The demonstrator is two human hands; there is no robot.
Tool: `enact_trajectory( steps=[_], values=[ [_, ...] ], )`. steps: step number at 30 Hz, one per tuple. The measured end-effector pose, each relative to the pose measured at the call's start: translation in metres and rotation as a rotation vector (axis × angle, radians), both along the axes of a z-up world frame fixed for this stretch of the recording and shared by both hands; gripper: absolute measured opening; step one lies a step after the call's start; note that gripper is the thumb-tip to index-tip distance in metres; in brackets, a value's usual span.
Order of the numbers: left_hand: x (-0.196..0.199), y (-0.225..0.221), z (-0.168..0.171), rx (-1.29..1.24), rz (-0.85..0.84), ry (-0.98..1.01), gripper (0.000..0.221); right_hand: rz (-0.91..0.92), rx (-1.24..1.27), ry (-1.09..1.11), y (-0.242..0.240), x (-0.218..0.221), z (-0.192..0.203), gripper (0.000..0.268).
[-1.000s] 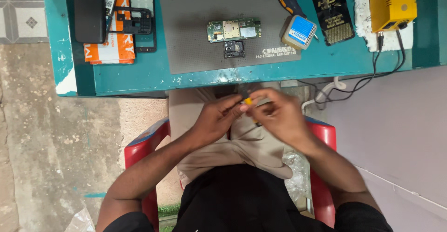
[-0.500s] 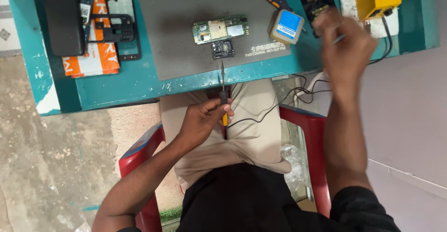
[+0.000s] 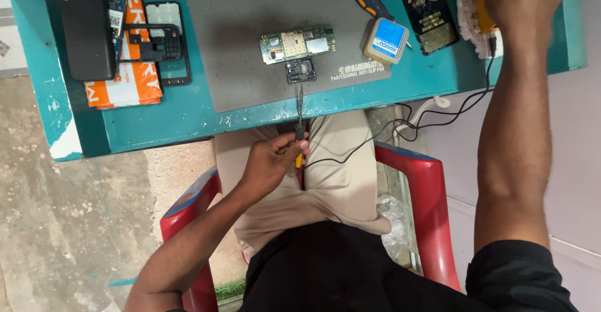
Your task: The person applies flux to a small circuit board and uses a soldering iron to repair or attach components, handling the board and tools by hand on a workbench.
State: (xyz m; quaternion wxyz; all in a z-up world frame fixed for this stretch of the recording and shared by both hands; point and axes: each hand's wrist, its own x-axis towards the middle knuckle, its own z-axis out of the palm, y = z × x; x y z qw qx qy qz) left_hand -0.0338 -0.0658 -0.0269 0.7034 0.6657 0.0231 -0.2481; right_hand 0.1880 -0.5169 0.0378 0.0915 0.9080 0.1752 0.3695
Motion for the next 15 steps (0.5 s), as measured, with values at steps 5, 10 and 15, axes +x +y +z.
enact_trajectory(
  steps=[5,10,15],
  values=[
    [0.001,0.000,0.000,0.007,0.005,0.009,0.035,-0.189,0.144,0.127,-0.024,0.005,-0.012,0.011],
    [0.000,0.001,0.005,0.013,-0.007,0.021,0.036,0.168,0.728,0.325,0.010,-0.020,0.024,0.012],
    [0.000,0.001,0.007,0.032,-0.013,-0.014,0.036,0.293,1.261,0.578,0.098,-0.088,0.044,0.010]
  ],
)
